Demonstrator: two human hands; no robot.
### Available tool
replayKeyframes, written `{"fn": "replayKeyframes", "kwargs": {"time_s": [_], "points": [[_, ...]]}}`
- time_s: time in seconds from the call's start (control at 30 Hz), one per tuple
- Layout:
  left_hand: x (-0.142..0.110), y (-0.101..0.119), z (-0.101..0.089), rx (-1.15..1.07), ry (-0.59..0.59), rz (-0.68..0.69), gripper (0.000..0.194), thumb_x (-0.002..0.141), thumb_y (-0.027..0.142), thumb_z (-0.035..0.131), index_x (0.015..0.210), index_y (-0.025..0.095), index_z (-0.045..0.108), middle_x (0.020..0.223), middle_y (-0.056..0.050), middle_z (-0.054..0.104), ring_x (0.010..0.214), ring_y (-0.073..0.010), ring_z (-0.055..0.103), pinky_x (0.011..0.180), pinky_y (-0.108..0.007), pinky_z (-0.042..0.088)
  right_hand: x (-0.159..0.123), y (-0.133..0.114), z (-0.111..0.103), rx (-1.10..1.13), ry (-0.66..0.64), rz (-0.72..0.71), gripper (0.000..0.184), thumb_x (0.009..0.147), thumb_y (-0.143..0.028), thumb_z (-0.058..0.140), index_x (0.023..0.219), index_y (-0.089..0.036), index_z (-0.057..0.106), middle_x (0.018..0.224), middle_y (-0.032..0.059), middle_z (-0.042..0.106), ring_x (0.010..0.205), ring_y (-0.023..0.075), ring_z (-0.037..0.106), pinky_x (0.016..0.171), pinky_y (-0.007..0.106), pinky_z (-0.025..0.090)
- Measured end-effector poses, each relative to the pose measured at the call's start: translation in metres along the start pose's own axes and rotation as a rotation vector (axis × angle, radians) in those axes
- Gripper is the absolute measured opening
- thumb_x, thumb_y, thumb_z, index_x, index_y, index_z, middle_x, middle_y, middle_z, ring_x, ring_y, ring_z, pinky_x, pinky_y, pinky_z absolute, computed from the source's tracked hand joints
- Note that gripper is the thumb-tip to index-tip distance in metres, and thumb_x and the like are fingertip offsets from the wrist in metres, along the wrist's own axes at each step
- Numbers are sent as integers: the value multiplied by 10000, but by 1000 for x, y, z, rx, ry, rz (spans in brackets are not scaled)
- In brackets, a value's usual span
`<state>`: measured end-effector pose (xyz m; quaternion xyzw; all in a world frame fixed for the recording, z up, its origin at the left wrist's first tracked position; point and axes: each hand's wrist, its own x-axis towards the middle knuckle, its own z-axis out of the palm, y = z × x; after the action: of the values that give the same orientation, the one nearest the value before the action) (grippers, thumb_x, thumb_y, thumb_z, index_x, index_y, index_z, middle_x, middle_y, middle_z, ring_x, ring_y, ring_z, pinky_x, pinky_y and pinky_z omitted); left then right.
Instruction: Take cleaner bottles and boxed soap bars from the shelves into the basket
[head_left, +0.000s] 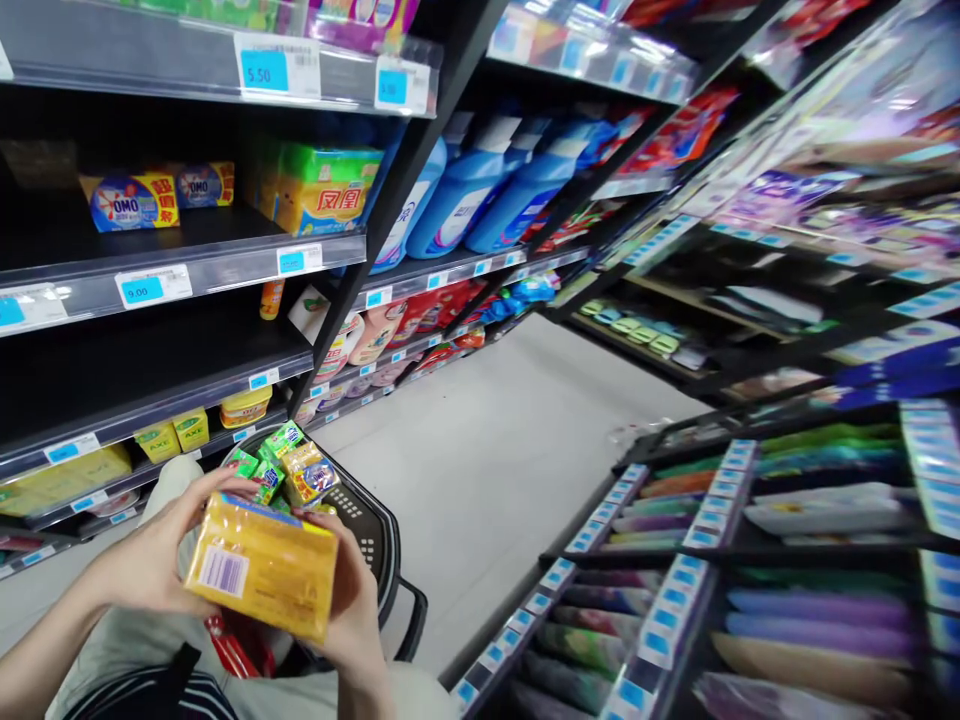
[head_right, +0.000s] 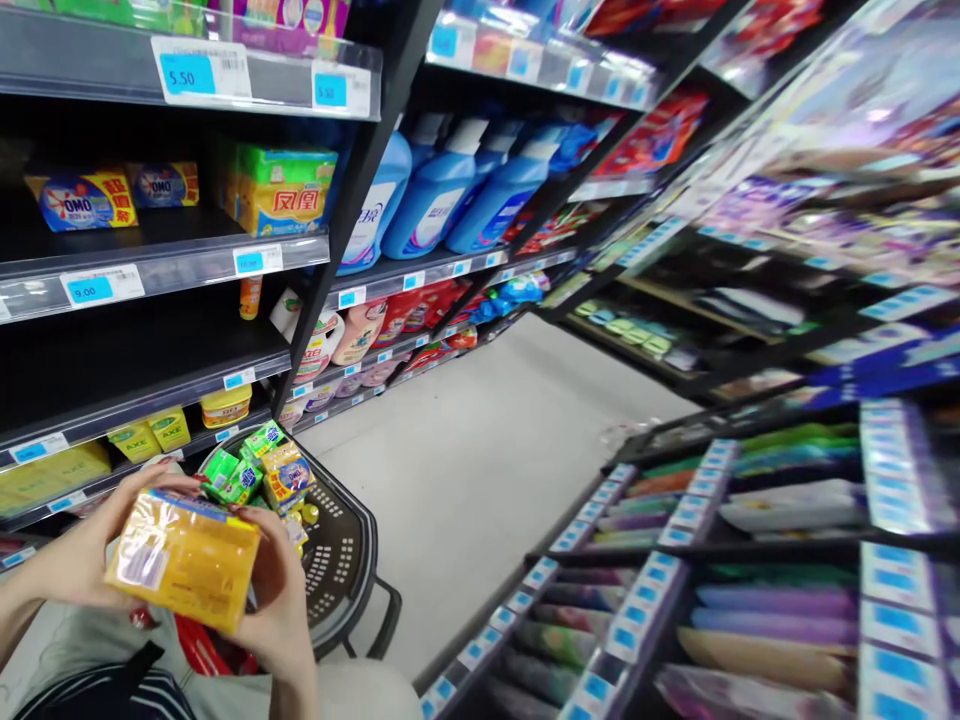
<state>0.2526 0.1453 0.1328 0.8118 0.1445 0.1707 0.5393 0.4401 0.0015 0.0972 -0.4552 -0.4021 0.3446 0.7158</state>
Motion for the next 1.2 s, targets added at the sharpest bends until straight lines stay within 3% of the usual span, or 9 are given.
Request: {"fn": "replayKeyframes", "kwargs": {"time_s": [0.13, 0.27, 0.43, 0.53, 0.6, 0.77, 0.9, 1.03, 1.2], "points": [[-2, -15, 1, -42, 18, 23, 625, 713, 269, 826, 1251, 301, 510, 1297, -97, 569, 1235, -298, 558, 1038, -423, 483, -8, 2, -4, -29, -119, 75, 669, 650, -344, 886, 1242, -323, 575, 1319, 94, 560, 1279, 259, 550, 1064, 381, 470], [-15, -42, 13, -51, -121, -67, 535, 708, 280, 823, 1178, 259, 568, 1254, -108, 583, 1208, -296, 567, 1051, -418, 454, -39, 21, -14, -69, -300, 291, 957, 521, -529, 912, 1362, -285, 525, 1485, 138, 428, 1417, 334, 390, 1166, 458, 331], [-37, -87, 48, -242, -181, -327, 682, 564, 292, 897, 1154, 234, 561, 1198, -89, 596, 1111, -285, 611, 987, -393, 478, -91, 70, -8, -221, -39, 359, 994, 502, -610, 881, 1354, -252, 515, 1384, 136, 532, 1323, 358, 495, 1119, 465, 394], [-38, -106, 63, -427, -205, -450, 858, 491, 263, 903, 1235, 248, 476, 1216, -73, 604, 1125, -291, 606, 971, -396, 487, -109, 92, -6, -185, 77, 456, 926, 515, -550, 886, 1308, -252, 514, 1272, 122, 623, 1163, 340, 616, 962, 428, 523], [-31, -107, 65, -378, -260, -461, 907, 517, 243, 871, 1305, 258, 422, 1261, -80, 595, 1163, -292, 586, 996, -401, 474, -112, 99, -8, -149, 130, 485, 781, 541, -538, 853, 1198, -240, 552, 1131, 100, 685, 1011, 313, 676, 821, 385, 568], [4, -73, 55, 117, -391, -419, 798, 554, 233, 808, 1291, 238, 502, 1289, -104, 597, 1184, -335, 552, 1024, -426, 441, -93, 98, -23, -146, 113, 480, 608, 572, -524, 831, 1028, -227, 560, 933, 40, 702, 876, 249, 682, 757, 328, 557], [35, -58, 41, 236, -390, -408, 526, 577, 277, 783, 1071, 202, 620, 1096, -54, 669, 1027, -277, 620, 899, -350, 488, -68, 93, -36, -100, 100, 442, 697, 679, -672, 728, 1185, -220, 566, 1128, 101, 685, 1010, 271, 672, 838, 364, 557], [83, -78, 27, 337, -297, -463, 328, 749, 395, 643, 989, 172, 616, 915, -29, 698, 837, -230, 667, 715, -300, 508, -68, 101, -61, -231, 312, 450, 719, 803, -738, 537, 1290, -211, 564, 1242, 159, 650, 995, 283, 678, 788, 412, 589], [177, -131, 43, 689, -2, -480, 547, 863, 510, 579, 1188, 74, 517, 1220, -201, 578, 1077, -296, 600, 927, -435, 468, -118, 113, -102, -519, 449, 522, 527, 770, -638, 630, 1037, -190, 705, 1003, 141, 755, 821, 304, 728, 759, 456, 600]]}}
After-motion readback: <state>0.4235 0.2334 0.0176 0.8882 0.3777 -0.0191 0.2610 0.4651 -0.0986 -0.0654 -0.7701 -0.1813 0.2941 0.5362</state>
